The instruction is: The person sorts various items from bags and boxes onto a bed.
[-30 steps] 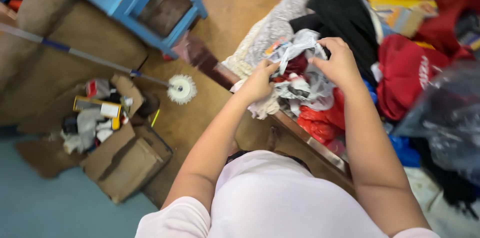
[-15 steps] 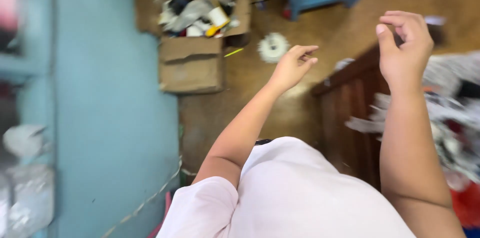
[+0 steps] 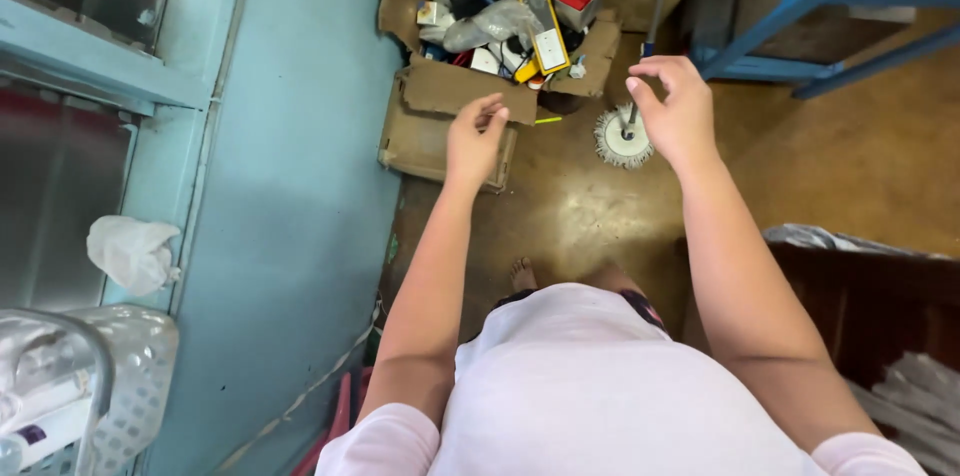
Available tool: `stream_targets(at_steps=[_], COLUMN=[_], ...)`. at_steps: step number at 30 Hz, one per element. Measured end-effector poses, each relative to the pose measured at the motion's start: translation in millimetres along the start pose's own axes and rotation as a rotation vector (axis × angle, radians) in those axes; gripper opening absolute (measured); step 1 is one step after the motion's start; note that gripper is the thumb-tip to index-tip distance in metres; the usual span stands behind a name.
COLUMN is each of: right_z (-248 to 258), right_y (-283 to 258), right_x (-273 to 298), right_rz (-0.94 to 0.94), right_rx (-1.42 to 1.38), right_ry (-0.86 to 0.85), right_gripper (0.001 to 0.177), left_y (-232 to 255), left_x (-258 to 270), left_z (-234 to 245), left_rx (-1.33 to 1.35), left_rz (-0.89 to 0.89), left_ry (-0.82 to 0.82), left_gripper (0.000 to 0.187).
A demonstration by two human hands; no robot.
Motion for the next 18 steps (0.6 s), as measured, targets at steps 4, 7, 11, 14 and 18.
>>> stream_targets(at_steps=[4,7,11,14,18], right_z=[-51,-97,-175,-230,-285], right_y=[48,114,219,277,326], right_x=[-41,-85,-140,-182,-226], right_rz=[0.013,-0.137,-0.334,-0.437,-0.554], right_rx=[-0.004,0.049,-0.039,-0.039,0.128], right_ry=[-0.060,-0.111,-0.173,-0.252,-0.389], right_gripper=[0.017,0.021,0.023,0.023,0.029], left_y=[-40,-70,-89,-120,-158], left_x=[-24,-60,-116,-168,-235], left_z=[17,18,13,-7,-46], left_rx=[0.036,0.057,-0.104,-0.165,-0.198], left_rz=[0.050,0.036,0.164,0.286,0.359], left_ry=[0.041,0.066,0.083,0.102,0.092], left_gripper=[0.034,0.035,0.034,0.033,0.030])
Point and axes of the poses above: each hand's wrist, its own x-axis away from the middle knuckle, its own z-axis out of the back of the hand, y = z × x, the point moved 3 cm from there along -x, towards the middle knuckle, and after that the axes turned 1 degree about y, right-handed, at the moved point
